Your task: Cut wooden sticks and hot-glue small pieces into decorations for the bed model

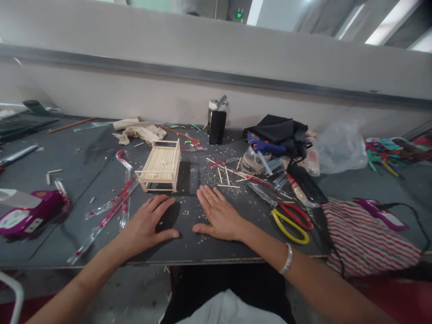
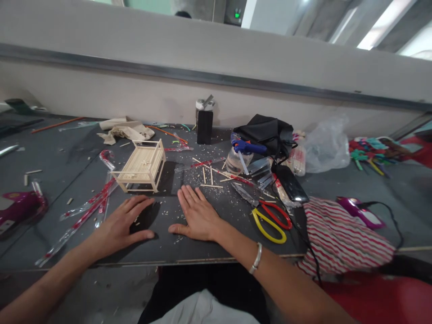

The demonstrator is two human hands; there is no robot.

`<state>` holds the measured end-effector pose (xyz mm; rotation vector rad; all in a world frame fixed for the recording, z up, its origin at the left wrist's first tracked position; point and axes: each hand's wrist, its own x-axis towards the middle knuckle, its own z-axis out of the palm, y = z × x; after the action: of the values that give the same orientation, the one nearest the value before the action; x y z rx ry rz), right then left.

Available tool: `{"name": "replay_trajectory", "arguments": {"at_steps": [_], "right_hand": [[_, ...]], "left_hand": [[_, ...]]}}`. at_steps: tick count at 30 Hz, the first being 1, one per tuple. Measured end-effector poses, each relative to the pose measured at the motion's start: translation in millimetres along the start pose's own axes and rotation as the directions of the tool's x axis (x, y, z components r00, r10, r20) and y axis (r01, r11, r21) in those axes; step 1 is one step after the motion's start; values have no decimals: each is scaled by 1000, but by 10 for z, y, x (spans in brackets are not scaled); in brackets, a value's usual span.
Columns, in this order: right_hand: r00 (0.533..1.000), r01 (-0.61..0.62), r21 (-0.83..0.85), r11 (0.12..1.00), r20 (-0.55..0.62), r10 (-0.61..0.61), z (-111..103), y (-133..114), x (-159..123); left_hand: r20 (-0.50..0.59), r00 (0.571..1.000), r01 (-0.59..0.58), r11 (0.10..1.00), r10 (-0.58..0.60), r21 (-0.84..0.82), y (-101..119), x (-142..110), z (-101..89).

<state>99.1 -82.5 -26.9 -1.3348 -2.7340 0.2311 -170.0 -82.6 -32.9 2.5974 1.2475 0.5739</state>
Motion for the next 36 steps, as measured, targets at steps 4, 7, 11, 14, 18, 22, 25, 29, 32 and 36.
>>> {"name": "replay_trajectory", "arguments": {"at_steps": [4, 7, 11, 14, 18, 22, 25, 29, 32, 36], "right_hand": [[998, 56, 34, 998, 38, -57, -29, -223, 94], [959, 284, 47, 958, 11, -285, 18, -717, -79], [829, 554, -33, 832, -68, -555, 112, -1357, -302], [840, 526, 20, 850, -169, -515, 44, -1333, -275], [953, 147, 96, 984, -282, -115, -148, -551, -162], [895, -289, 67, 955, -334, 294, -201, 367, -206], [858, -373, 72, 925, -353, 373, -178, 733, -202], [883, -329, 51, 943, -337, 326, -193, 848, 63], [909, -285, 15, 958, -313, 275, -213, 862, 341], [928, -260, -31, 965, -284, 241, -161, 789, 503]], "left_hand": [[-69, 998, 6, 1000, -8, -18, -96, 28, 89], [-79, 997, -3, 999, 0, -32, -149, 39, 119], [-77, 997, -15, 1000, 13, -25, -185, 6, 135], [-97, 994, -42, 999, 41, -9, -204, -15, 144], [-84, 995, -51, 999, 50, -12, -166, -7, 110], [-77, 997, -22, 1000, 22, 9, -105, 6, 71], [-58, 998, -10, 1000, 11, 13, -118, 1, 76], [-63, 998, 1, 999, 2, 34, -169, -20, 90], [-66, 998, -4, 998, 7, 56, -173, -50, 120], [-149, 989, 6, 1000, -5, 10, -104, -91, 230]]}}
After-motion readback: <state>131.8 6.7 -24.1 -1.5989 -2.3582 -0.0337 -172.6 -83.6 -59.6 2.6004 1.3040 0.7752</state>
